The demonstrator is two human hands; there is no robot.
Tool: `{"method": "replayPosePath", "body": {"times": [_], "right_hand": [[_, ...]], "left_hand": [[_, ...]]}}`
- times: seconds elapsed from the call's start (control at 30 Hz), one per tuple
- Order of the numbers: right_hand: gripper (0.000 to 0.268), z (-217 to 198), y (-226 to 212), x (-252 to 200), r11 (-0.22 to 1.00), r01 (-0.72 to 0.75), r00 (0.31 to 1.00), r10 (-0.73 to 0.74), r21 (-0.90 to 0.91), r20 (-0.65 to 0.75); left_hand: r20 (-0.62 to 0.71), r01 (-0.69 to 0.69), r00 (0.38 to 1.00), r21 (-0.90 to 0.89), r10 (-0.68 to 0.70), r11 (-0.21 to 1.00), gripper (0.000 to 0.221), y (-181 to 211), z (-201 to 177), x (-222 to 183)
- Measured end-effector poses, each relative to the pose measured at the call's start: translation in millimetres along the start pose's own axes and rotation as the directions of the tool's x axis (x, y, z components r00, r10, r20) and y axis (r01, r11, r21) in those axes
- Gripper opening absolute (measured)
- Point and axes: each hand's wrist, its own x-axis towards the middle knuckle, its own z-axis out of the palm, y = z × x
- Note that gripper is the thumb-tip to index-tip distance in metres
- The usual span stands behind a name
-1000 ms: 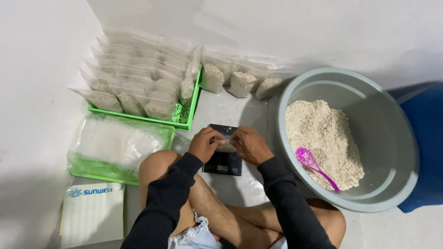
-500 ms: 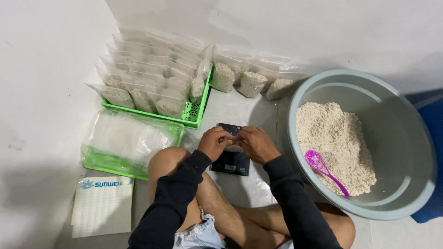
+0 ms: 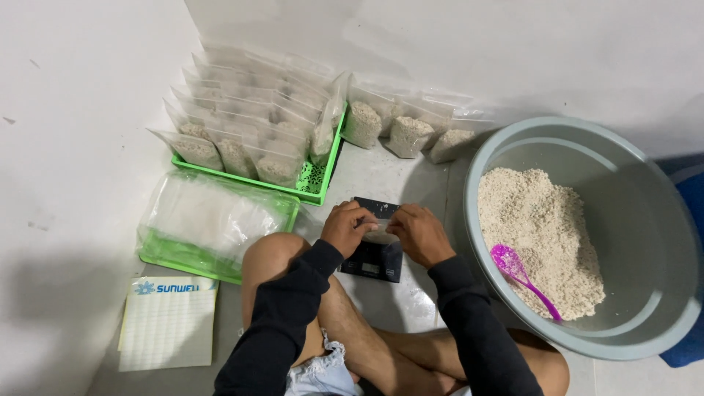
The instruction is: Scooping grains from a large basin into small plastic bags, weighing them on a digital scale for consistency, and organizing the filled bags into a tray.
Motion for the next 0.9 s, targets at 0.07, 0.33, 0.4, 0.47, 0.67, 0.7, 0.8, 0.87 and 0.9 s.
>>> {"method": "replayPosePath", "body": {"times": [0.07,0.33,0.4,0.47,0.67,0.7,0.8,0.87,0.9], "right_hand": [[0.009,-3,-4,0,1.0,0.0,1.0,0.0,-0.002,-0.009],[0.012,-15,-3,-13,0.996,-0.071,0.997,0.073,0.051,-0.04],[0.012,-8,0,-15,0.999,-0.044,0.996,0.042,-0.021,-0.084],[0.011,-10,-3,-16,0.997,-0.076,0.992,0.079,0.035,-0.094],[0.013,-10,6,-24,0.989,-0.127,0.984,0.135,0.075,-0.12],[0.015,-6,10,-23,0.993,-0.103,0.985,0.109,0.052,-0.132],[0.016,2,12,-24,0.991,-0.116,0.98,0.124,0.06,-0.157],[0.013,-5,5,-25,0.99,-0.112,0.977,0.125,0.086,-0.174],[0.01,-9,2,-26,0.988,-0.107,0.974,0.126,0.109,-0.187]], "left_hand": [[0.005,0.002,1.0,-0.003,-0.002,1.0,0.004,1,-2,0],[0.005,0.029,1.0,-0.022,-0.029,0.999,0.005,4,-4,1],[0.016,-0.014,1.0,0.007,0.013,1.0,0.006,6,-6,2],[0.015,0.007,1.0,0.014,-0.007,1.0,0.006,5,-7,1],[0.004,0.037,0.999,0.021,-0.037,0.999,0.009,-1,-6,-1],[-0.002,0.024,1.0,0.036,-0.024,0.999,0.009,-2,-6,1],[-0.004,0.014,1.0,0.056,-0.014,0.998,0.007,-3,-4,2],[-0.006,0.002,1.0,0.08,-0.001,0.997,0.008,-2,-6,2],[-0.01,-0.008,1.0,0.099,0.009,0.995,0.009,-2,-6,1]]}}
